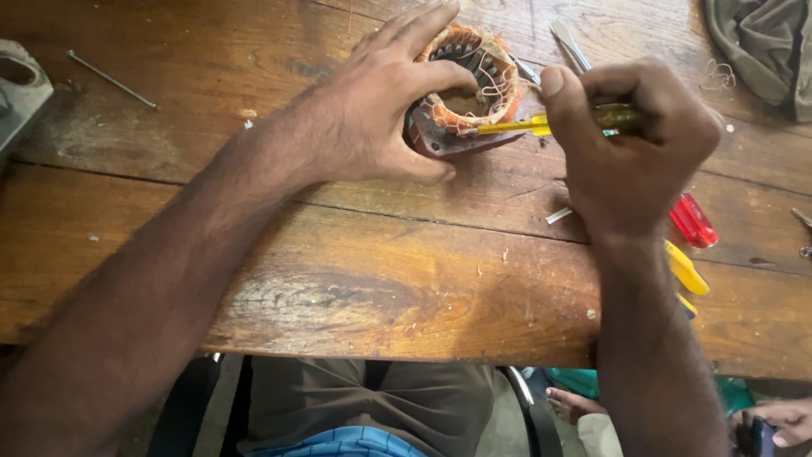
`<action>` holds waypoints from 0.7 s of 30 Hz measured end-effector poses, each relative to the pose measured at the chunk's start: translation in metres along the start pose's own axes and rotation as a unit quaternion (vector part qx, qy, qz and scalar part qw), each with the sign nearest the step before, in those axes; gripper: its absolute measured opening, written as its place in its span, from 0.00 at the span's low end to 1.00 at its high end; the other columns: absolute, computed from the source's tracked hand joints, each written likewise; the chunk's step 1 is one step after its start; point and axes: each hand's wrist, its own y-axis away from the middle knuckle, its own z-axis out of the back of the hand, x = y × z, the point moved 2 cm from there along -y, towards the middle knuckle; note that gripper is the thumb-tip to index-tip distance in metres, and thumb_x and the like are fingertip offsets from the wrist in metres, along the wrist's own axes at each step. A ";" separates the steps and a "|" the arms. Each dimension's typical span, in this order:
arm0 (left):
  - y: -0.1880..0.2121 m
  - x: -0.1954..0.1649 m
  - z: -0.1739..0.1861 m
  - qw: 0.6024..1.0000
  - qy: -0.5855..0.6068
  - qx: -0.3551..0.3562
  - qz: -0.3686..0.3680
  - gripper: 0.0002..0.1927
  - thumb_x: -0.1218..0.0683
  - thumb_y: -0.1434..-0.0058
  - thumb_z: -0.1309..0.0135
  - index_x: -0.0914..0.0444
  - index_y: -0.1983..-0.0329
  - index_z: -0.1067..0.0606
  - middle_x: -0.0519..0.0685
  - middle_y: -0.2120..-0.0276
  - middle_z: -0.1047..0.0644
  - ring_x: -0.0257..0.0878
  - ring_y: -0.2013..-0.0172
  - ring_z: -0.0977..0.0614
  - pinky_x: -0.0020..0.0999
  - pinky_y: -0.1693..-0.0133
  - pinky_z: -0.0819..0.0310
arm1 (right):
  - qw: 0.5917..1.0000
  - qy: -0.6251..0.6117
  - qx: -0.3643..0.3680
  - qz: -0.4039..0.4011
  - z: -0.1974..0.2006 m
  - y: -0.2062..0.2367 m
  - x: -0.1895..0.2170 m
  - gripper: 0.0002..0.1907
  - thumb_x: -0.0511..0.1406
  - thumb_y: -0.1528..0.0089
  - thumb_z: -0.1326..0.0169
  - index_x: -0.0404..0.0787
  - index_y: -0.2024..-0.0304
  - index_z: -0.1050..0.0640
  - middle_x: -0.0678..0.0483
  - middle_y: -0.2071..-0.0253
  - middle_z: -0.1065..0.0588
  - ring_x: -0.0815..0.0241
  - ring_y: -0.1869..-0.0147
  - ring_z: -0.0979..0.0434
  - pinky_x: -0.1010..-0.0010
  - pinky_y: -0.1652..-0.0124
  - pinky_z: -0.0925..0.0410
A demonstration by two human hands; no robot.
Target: The person works on an electric motor stator on a wooden workbench, manipulating and threading copper winding wire around the coil slots by hand. They use a screwdriver to press and arrange the wire windings inside the stator and reposition the stator repeatedly while working around its circumference.
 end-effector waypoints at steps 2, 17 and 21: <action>0.000 0.000 0.000 1.000 0.003 0.001 -0.002 0.40 0.42 0.53 0.26 0.61 0.39 0.25 0.71 0.29 0.49 0.64 0.28 0.48 0.63 0.32 0.51 | 0.999 -0.001 0.003 0.036 0.001 -0.001 0.003 0.08 0.30 0.29 0.35 0.32 0.62 0.19 0.51 0.69 0.20 0.66 0.67 0.19 0.79 0.66 0.28; 0.001 0.002 -0.001 0.999 0.040 -0.014 -0.031 0.36 0.47 0.54 0.27 0.62 0.41 0.23 0.72 0.28 0.46 0.65 0.27 0.46 0.65 0.29 0.53 | 0.973 -0.158 0.139 -0.098 -0.017 -0.015 -0.018 0.16 0.39 0.22 0.43 0.35 0.61 0.23 0.57 0.71 0.26 0.72 0.73 0.28 0.80 0.74 0.35; 0.002 0.001 0.000 0.998 0.060 -0.017 -0.025 0.37 0.49 0.58 0.28 0.62 0.42 0.21 0.71 0.28 0.44 0.65 0.28 0.44 0.64 0.30 0.50 | 0.977 -0.171 0.092 -0.087 -0.026 -0.017 -0.011 0.09 0.36 0.21 0.47 0.36 0.49 0.29 0.58 0.61 0.32 0.71 0.61 0.35 0.79 0.60 0.36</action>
